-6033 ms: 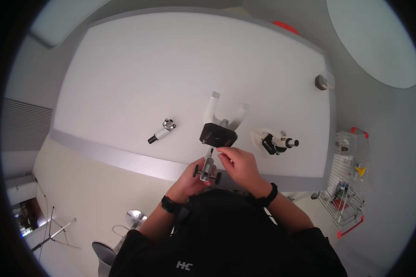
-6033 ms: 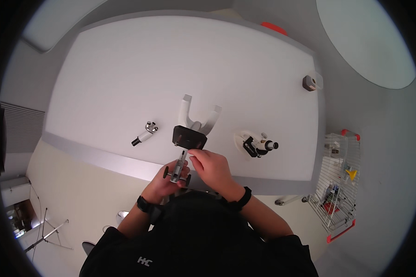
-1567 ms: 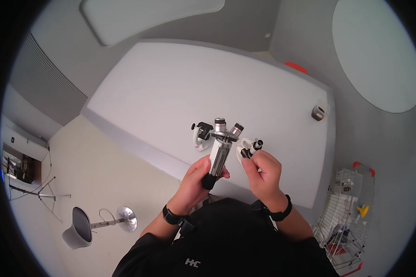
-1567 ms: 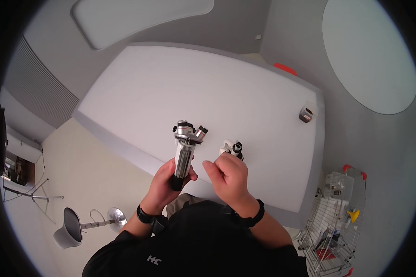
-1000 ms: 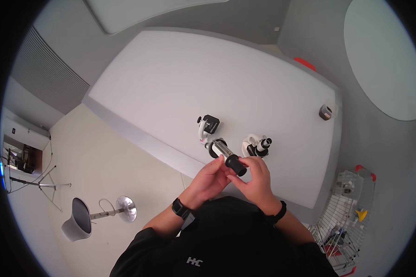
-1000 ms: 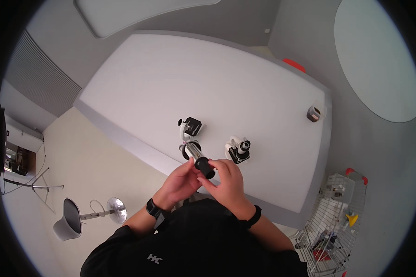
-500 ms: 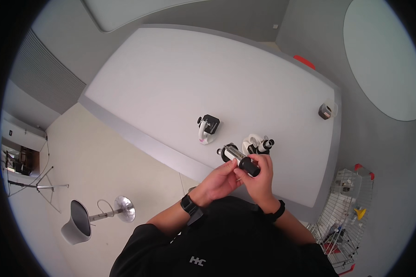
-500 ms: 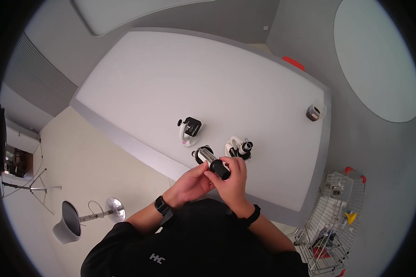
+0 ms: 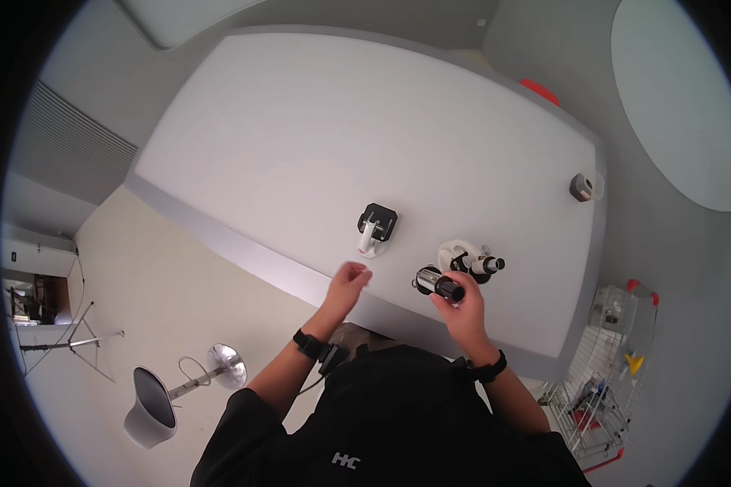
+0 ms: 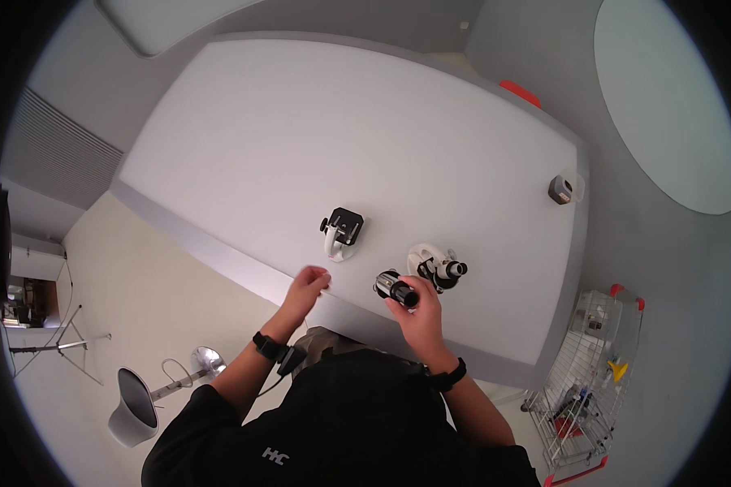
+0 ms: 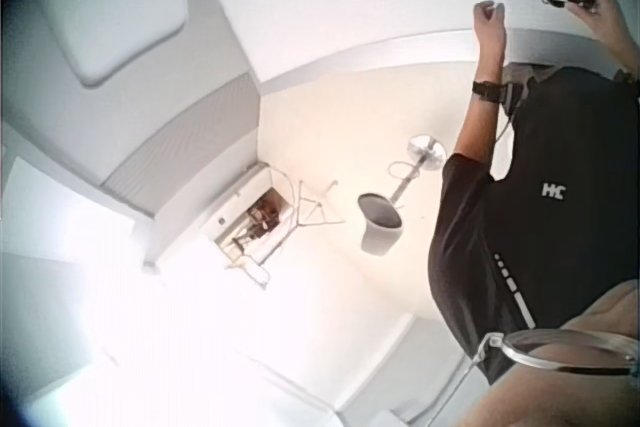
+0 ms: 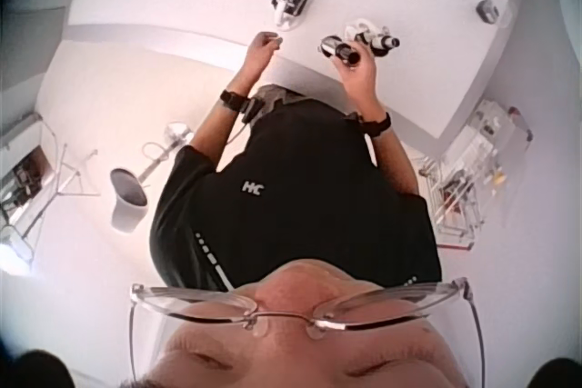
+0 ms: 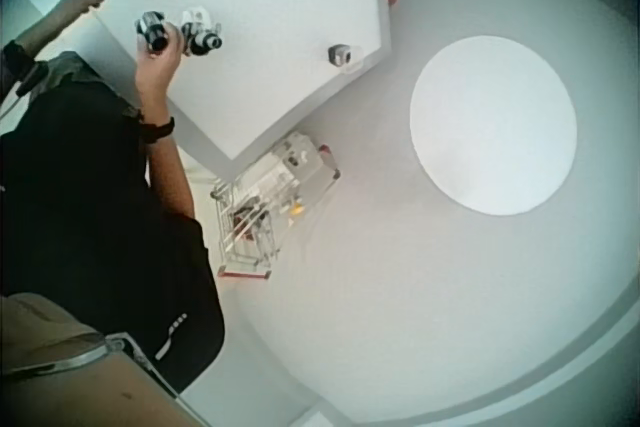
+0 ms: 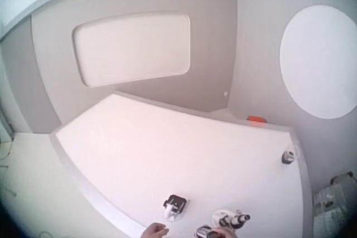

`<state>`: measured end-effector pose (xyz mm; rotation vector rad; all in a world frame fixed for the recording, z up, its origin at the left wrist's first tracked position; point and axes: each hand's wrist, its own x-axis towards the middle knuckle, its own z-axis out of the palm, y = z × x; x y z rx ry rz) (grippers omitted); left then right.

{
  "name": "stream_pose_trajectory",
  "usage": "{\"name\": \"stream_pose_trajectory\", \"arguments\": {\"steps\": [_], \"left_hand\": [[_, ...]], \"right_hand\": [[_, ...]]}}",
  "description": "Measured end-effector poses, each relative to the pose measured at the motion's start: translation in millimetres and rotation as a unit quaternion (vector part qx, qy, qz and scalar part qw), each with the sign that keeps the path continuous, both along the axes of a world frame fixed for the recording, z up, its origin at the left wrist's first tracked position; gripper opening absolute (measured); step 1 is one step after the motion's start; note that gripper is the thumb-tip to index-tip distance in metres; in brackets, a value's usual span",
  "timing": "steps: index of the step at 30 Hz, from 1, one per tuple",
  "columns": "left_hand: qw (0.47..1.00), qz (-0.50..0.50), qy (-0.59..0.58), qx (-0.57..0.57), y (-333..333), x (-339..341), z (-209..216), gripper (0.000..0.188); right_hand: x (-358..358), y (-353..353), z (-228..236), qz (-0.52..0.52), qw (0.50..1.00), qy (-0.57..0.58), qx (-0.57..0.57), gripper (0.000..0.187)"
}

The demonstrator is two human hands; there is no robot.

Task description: The person assembles a white stereo microscope on a white table by attaching the base, the main body, and the eyepieces. They then retrieve a glass jar and a black lamp from a nearby shopping cart and place them on the table. Finally, they arrange a yellow funnel and a rack of test tubes on the table.

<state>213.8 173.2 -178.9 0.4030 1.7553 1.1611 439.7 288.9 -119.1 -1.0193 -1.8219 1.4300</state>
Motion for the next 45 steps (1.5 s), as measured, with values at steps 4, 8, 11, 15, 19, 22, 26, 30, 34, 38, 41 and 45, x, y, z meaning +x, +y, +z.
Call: {"name": "stream_pose_trajectory", "arguments": {"steps": [4,8,11,15,19,22,26,30,34,38,41,45], "left_hand": [[0.951,-0.030,0.307,0.016,23.4,-31.9,-50.0,0.046],[0.923,-0.099,0.372,-0.003,57.1,-41.1,-59.5,0.041],[0.955,-0.128,0.264,-0.032,70.9,-47.8,-57.5,0.034],[0.976,-0.135,0.172,-0.022,70.3,-52.9,-64.2,0.020],[0.983,-0.149,0.109,-0.003,70.9,-57.2,-59.1,0.019],[0.984,-0.162,0.068,-0.002,71.8,-60.7,-54.3,0.019],[0.982,-0.172,0.075,0.021,69.9,-62.1,-62.8,0.020],[0.986,-0.141,0.043,0.079,59.1,-67.5,-66.9,0.023],[0.973,-0.134,-0.034,0.185,43.9,-86.9,-42.4,0.029],[0.958,-0.227,-0.047,0.166,40.3,-117.0,17.0,0.027],[0.952,-0.273,0.003,0.142,51.1,-120.1,76.3,0.028],[0.945,-0.280,0.077,0.153,60.3,-108.9,131.3,0.026]], "right_hand": [[-10.7,3.2,-38.3,0.022,0.998,-0.045,-0.031,0.039],[-24.2,3.6,-73.5,0.028,0.993,-0.117,-0.017,0.040],[-34.9,2.7,-86.1,0.012,0.990,-0.138,-0.028,0.041],[-46.2,5.1,-99.5,-0.018,0.986,-0.153,-0.057,0.042],[-45.8,8.4,-119.6,-0.035,0.988,-0.146,-0.043,0.044],[-44.9,10.5,-123.9,-0.035,0.987,-0.150,-0.042,0.044],[-48.1,11.5,-120.6,-0.030,0.990,-0.138,-0.027,0.043],[-67.3,19.9,-75.0,-0.067,0.992,-0.085,-0.065,0.043],[-92.9,40.3,-7.3,-0.025,0.992,-0.112,-0.056,0.039],[-117.2,57.4,49.3,0.068,0.985,-0.112,0.114,0.036],[-129.6,67.8,87.3,0.123,0.983,-0.101,0.093,0.037],[-134.4,69.6,119.7,0.148,0.983,-0.089,0.067,0.040]]}}
